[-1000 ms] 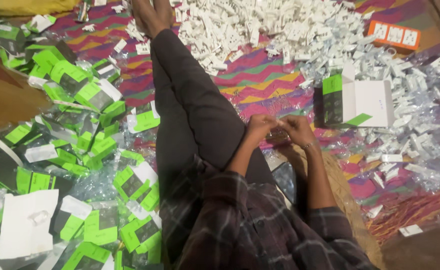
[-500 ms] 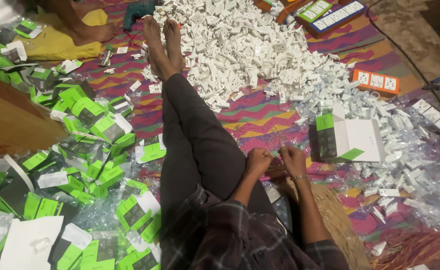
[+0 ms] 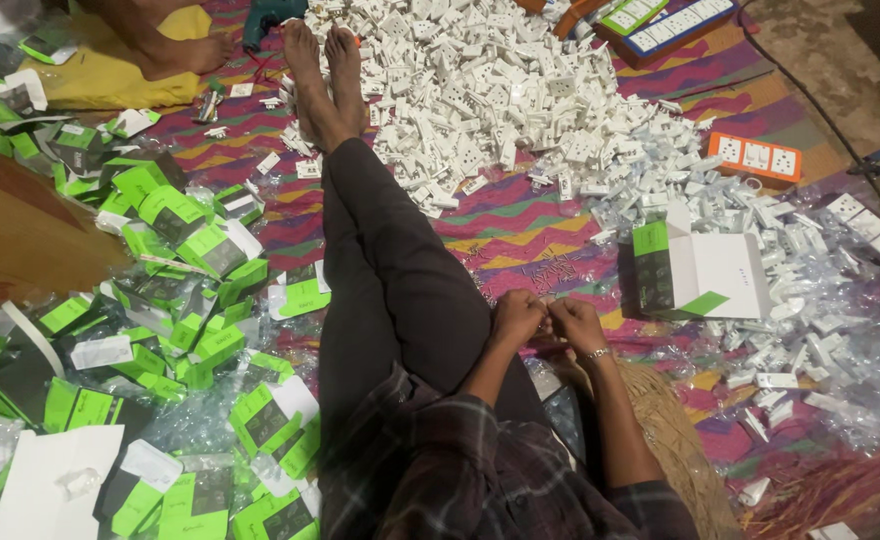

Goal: The person sits on a floor mat and assembles small white plastic electrical switch and socket parts, fitting small screws or pins into the components by hand one at a time and placing finished pieces aside. Boxes of parts and packaging surround them on the mat.

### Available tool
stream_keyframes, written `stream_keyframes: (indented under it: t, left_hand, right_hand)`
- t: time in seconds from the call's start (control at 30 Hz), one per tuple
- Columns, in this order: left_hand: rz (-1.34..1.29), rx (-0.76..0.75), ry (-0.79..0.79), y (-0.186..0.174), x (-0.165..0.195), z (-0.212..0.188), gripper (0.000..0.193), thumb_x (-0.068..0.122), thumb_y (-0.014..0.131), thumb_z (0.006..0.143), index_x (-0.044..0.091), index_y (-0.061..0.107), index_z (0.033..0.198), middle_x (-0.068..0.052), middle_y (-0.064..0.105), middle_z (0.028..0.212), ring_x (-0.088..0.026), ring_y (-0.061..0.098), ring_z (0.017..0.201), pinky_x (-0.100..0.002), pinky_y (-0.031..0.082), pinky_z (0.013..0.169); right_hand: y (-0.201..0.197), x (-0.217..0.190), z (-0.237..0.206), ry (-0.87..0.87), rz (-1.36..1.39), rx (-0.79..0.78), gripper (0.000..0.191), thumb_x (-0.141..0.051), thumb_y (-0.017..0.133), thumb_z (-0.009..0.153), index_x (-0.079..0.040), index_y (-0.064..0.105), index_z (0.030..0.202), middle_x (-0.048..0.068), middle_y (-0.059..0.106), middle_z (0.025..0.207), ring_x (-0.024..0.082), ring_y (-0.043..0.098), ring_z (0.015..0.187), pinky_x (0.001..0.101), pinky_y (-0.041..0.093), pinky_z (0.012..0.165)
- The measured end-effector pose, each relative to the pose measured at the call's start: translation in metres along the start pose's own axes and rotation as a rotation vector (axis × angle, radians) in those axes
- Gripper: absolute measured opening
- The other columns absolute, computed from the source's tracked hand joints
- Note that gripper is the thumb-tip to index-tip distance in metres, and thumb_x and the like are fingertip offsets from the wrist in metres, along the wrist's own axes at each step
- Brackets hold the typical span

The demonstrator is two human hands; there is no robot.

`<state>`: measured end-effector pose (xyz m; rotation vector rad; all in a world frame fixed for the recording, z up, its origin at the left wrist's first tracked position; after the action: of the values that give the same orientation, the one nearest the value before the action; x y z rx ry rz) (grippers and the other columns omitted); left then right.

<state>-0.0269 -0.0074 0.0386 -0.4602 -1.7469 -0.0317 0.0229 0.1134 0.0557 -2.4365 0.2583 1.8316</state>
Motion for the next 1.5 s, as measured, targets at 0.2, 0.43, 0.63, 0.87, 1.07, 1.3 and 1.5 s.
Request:
stream_keyframes:
  t: [0.2,0.43,0.63,0.87,1.07,1.3,1.5]
  left_hand:
    - [-0.031,-0.007,0.018,0.002,-0.002,0.002,0.026,0.021,0.061,0.092,0.003,0.075,0.081,-0.007,0.073,0.064,-0.015,0.071,0.058,-0.031,0.056,0.058]
    - [-0.018,-0.047,-0.033,0.001,-0.004,0.002,0.048,0.043,0.061,0.096,0.002,0.073,0.075,-0.01,0.068,0.059,-0.017,0.067,0.053,-0.036,0.051,0.054]
    - [-0.004,-0.013,0.059,0.0,-0.002,0.004,0.05,0.043,0.06,0.096,0.002,0.072,0.071,-0.009,0.063,0.056,-0.017,0.061,0.052,-0.038,0.047,0.054]
    - [0.067,0.008,0.076,-0.002,0.003,0.001,0.048,0.044,0.066,0.093,0.0,0.07,0.072,-0.011,0.064,0.058,-0.018,0.06,0.053,-0.038,0.047,0.054]
    - [-0.014,-0.015,0.137,0.001,0.002,0.003,0.047,0.046,0.061,0.095,0.003,0.074,0.079,-0.009,0.068,0.062,-0.015,0.065,0.057,-0.036,0.049,0.057]
    - [-0.074,-0.103,0.061,0.002,0.003,0.002,0.063,0.053,0.062,0.102,-0.001,0.07,0.069,-0.007,0.06,0.06,-0.012,0.054,0.058,-0.035,0.043,0.056]
    - [-0.489,-0.204,-0.003,0.009,-0.002,0.006,0.024,0.029,0.067,0.092,0.005,0.071,0.087,-0.002,0.069,0.076,-0.009,0.061,0.066,-0.03,0.045,0.061]
  right_hand:
    - [-0.003,-0.005,-0.001,0.017,0.045,-0.027,0.018,-0.015,0.063,0.097,-0.002,0.069,0.088,0.005,0.068,0.071,0.01,0.06,0.058,0.0242,0.047,0.053]
    - [-0.003,-0.01,-0.003,-0.067,0.108,-0.058,0.009,-0.004,0.065,0.092,0.002,0.071,0.094,0.008,0.072,0.077,0.012,0.065,0.064,0.0252,0.052,0.059]
    - [-0.003,-0.008,-0.002,-0.113,0.082,-0.011,0.009,-0.004,0.069,0.09,0.003,0.072,0.094,0.007,0.072,0.08,0.01,0.066,0.07,0.0238,0.052,0.064]
    - [-0.009,-0.008,-0.002,-0.182,0.1,0.042,0.006,-0.001,0.071,0.091,0.003,0.072,0.095,0.006,0.071,0.081,0.01,0.064,0.071,0.0242,0.052,0.065]
    - [-0.008,-0.013,-0.005,-0.262,0.058,0.025,0.006,0.004,0.071,0.084,0.003,0.072,0.09,0.006,0.073,0.083,0.01,0.068,0.074,0.0245,0.056,0.069]
    - [-0.01,-0.018,-0.014,-0.288,-0.058,0.056,0.007,0.006,0.07,0.082,0.003,0.073,0.089,0.006,0.074,0.085,0.01,0.068,0.077,0.0239,0.055,0.07]
    - [-0.018,-0.01,-0.004,-0.269,0.016,0.076,0.01,0.007,0.069,0.081,0.002,0.072,0.089,0.006,0.074,0.084,0.01,0.069,0.075,0.0236,0.056,0.07]
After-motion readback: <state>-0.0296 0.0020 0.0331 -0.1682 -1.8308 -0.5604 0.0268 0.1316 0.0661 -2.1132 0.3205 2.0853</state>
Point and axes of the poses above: each hand's wrist, its own z-axis towards the middle knuckle, its own y-axis out of the palm, x = y × z, the point moved 4 cm from there along z, towards the middle knuckle
